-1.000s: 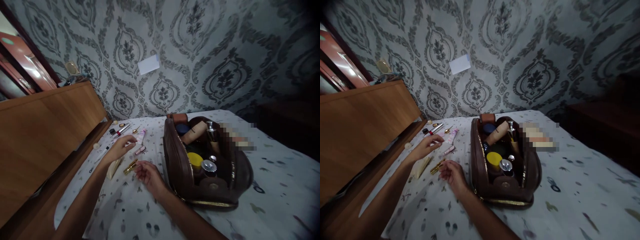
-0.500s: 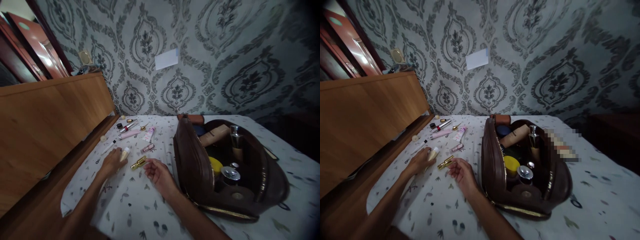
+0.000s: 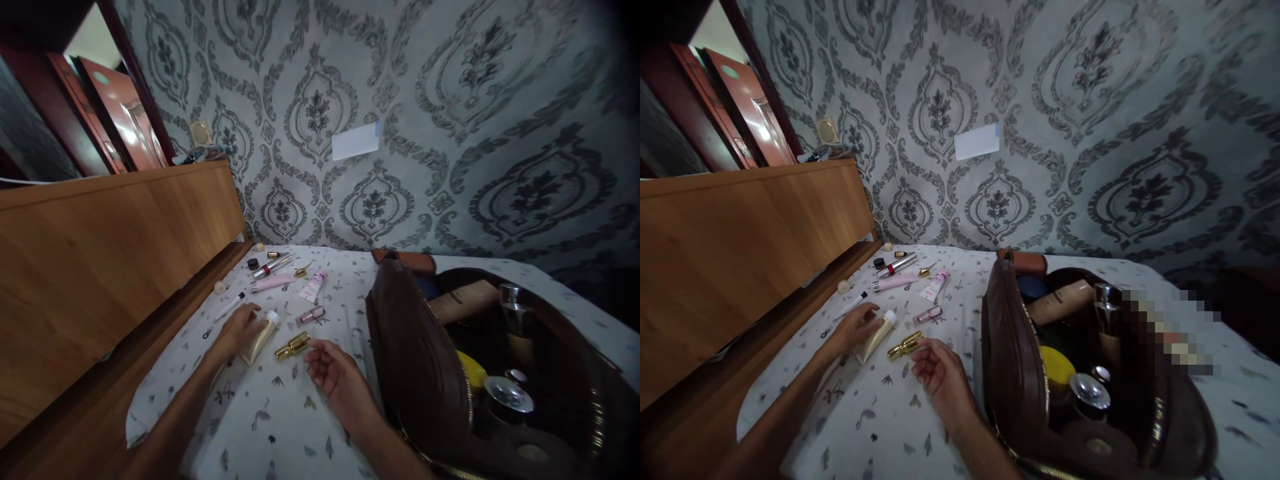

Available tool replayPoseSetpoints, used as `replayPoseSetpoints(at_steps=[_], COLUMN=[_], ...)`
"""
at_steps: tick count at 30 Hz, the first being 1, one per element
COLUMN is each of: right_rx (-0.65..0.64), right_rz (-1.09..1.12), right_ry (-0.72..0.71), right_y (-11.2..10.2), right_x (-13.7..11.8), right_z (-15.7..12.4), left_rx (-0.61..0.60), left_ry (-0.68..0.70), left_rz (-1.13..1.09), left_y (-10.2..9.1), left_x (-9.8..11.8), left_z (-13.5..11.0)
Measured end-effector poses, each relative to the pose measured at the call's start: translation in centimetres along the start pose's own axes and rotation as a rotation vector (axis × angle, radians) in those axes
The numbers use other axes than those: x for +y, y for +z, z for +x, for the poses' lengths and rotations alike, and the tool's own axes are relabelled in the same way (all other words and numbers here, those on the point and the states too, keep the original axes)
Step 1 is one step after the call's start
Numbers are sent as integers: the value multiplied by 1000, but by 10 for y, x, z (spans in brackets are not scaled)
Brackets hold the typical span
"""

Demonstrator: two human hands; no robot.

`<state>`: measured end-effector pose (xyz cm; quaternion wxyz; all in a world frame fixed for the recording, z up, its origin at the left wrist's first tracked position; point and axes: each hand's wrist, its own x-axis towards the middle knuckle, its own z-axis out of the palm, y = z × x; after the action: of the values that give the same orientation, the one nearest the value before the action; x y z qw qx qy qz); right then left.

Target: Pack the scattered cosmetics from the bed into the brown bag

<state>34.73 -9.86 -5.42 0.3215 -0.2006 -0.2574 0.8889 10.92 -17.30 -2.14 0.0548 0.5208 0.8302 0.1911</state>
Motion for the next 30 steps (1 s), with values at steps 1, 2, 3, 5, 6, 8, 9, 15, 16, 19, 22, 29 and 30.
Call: replayPoseSetpoints(at_steps=[1, 2, 3, 5, 6, 8, 9, 15, 16, 19, 22, 29, 30], right_rx=[5, 8, 7, -4, -10, -13, -11, 26, 33, 46, 57, 42, 33], right_rz=[0, 2, 5, 5, 1, -9, -12, -18, -18, -22, -21, -11, -15], right_ry=[0, -1, -1, -4, -4, -1, -1, 10, 15, 30, 49, 97, 102], right_y=[0, 1, 1, 1, 0, -1, -1, -2, -1, 1, 0, -13, -14], right_x=[0, 0, 0, 0, 0, 0, 0, 2, 2, 0, 0, 5, 5], right_z=[0, 0, 0, 0, 0, 0, 1, 4, 4, 4, 4, 14, 14], left_rx=[42, 85, 130, 203, 222, 224, 216, 251, 262, 272, 250, 189, 191], left_ry=[-8, -21, -42, -99, -123, -145, -144, -126, -126, -110, -53, -12, -32], left_rz=[17, 37, 59, 100, 113, 121, 119, 94, 89, 80, 74, 79, 85], left_y=[-3, -8, -13, -23, -27, -32, -33, -37, -39, -44, -39, -10, -9], left_x=[-9, -20, -30, -51, -61, -78, -84, -102, -102, -99, -90, -67, -67], left_z=[9, 18, 28, 47, 56, 70, 75, 97, 102, 121, 150, 213, 220])
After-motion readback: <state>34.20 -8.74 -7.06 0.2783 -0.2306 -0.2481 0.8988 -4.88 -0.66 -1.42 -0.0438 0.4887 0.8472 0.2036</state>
